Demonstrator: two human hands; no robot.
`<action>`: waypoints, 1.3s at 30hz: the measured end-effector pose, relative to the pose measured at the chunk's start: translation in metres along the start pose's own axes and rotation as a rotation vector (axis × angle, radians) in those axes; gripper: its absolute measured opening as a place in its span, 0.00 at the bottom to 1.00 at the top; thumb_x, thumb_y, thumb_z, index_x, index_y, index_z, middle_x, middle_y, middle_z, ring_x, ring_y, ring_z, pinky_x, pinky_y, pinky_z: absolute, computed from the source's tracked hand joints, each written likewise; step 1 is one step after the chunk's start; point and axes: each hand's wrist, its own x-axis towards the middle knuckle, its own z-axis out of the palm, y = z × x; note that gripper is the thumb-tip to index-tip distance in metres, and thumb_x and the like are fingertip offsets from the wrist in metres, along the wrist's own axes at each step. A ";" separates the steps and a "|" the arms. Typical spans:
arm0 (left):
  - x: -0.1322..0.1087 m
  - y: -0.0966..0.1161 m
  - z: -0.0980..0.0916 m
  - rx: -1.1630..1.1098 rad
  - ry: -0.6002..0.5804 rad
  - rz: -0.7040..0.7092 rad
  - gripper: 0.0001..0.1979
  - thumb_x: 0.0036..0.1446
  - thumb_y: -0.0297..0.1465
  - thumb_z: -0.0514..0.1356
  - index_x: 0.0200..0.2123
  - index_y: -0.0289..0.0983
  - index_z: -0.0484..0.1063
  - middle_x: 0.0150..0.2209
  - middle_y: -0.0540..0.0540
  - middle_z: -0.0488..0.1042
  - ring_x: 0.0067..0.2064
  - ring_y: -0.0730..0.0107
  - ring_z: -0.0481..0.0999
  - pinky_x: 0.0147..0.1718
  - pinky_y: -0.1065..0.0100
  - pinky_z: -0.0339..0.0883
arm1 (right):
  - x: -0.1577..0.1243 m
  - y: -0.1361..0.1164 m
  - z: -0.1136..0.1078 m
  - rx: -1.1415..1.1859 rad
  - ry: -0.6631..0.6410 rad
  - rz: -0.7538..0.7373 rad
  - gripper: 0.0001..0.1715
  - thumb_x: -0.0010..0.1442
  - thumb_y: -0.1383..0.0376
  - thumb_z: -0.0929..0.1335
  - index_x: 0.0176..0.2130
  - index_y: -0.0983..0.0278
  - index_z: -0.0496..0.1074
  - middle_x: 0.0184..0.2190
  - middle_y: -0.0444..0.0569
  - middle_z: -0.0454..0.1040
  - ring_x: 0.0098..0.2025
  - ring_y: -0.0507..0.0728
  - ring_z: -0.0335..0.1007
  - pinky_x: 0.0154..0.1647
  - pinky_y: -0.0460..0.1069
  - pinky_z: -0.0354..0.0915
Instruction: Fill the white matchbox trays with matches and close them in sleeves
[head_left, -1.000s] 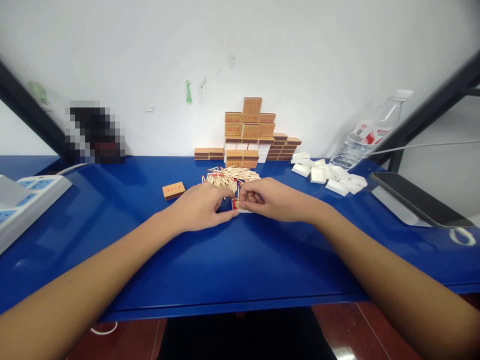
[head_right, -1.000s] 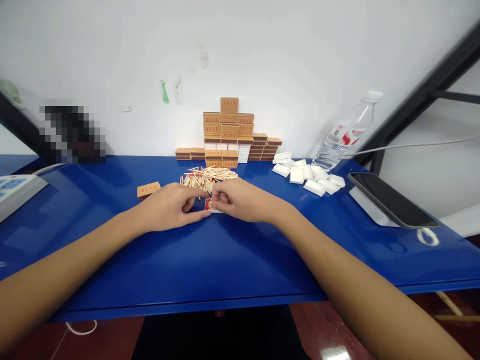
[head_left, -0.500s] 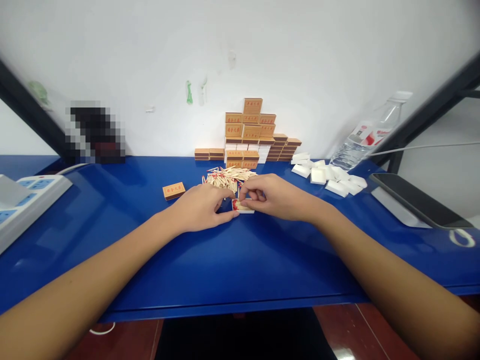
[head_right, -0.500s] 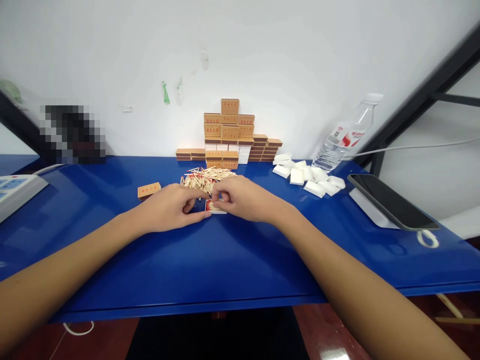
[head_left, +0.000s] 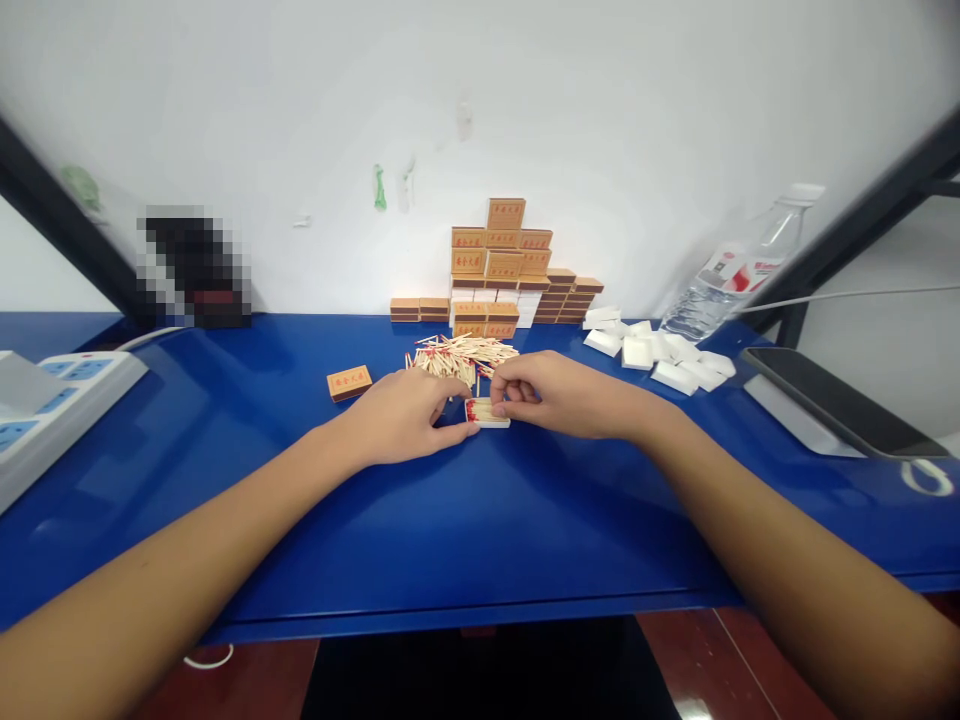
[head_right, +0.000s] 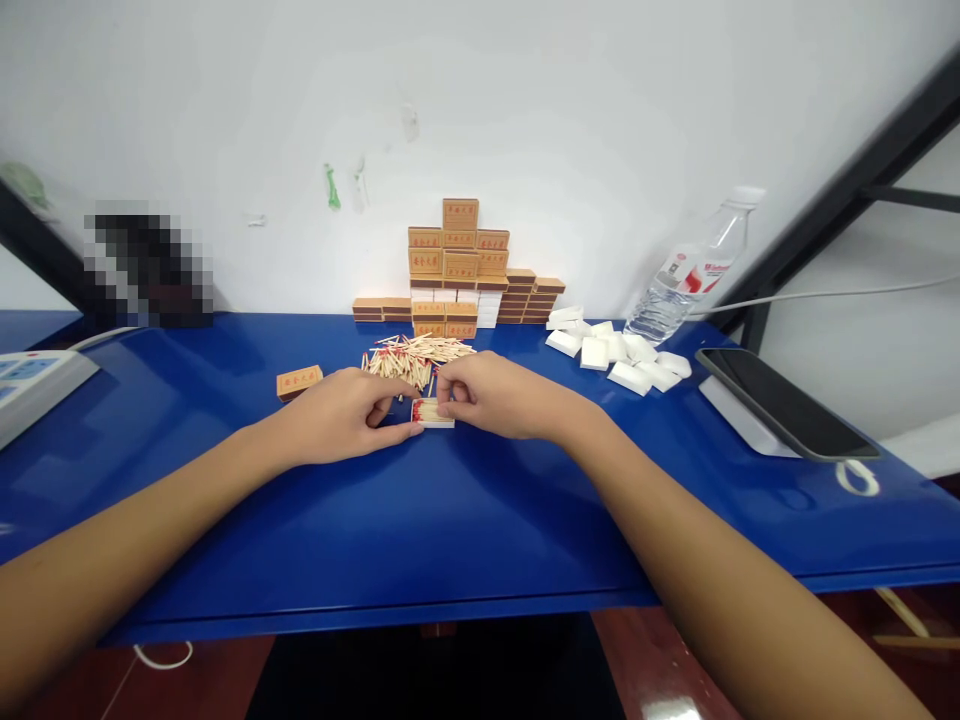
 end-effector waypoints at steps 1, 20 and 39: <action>0.000 0.000 0.000 -0.001 0.001 0.000 0.17 0.65 0.44 0.62 0.46 0.36 0.79 0.25 0.50 0.74 0.26 0.69 0.70 0.27 0.66 0.54 | 0.000 -0.001 0.000 0.003 0.006 -0.003 0.03 0.62 0.68 0.70 0.34 0.62 0.75 0.27 0.42 0.72 0.28 0.51 0.62 0.30 0.48 0.54; -0.001 -0.003 0.002 -0.007 0.026 0.034 0.18 0.66 0.44 0.61 0.48 0.36 0.79 0.25 0.51 0.74 0.26 0.69 0.71 0.28 0.67 0.57 | 0.004 0.009 -0.007 -0.085 0.304 0.091 0.10 0.65 0.60 0.70 0.33 0.63 0.74 0.26 0.44 0.72 0.28 0.52 0.63 0.31 0.49 0.53; -0.003 -0.003 0.000 -0.074 0.068 0.023 0.18 0.65 0.43 0.62 0.49 0.37 0.79 0.23 0.52 0.72 0.23 0.72 0.69 0.26 0.68 0.56 | -0.029 0.113 -0.080 -0.455 0.747 0.842 0.14 0.65 0.60 0.69 0.42 0.65 0.81 0.43 0.62 0.82 0.47 0.69 0.76 0.47 0.57 0.67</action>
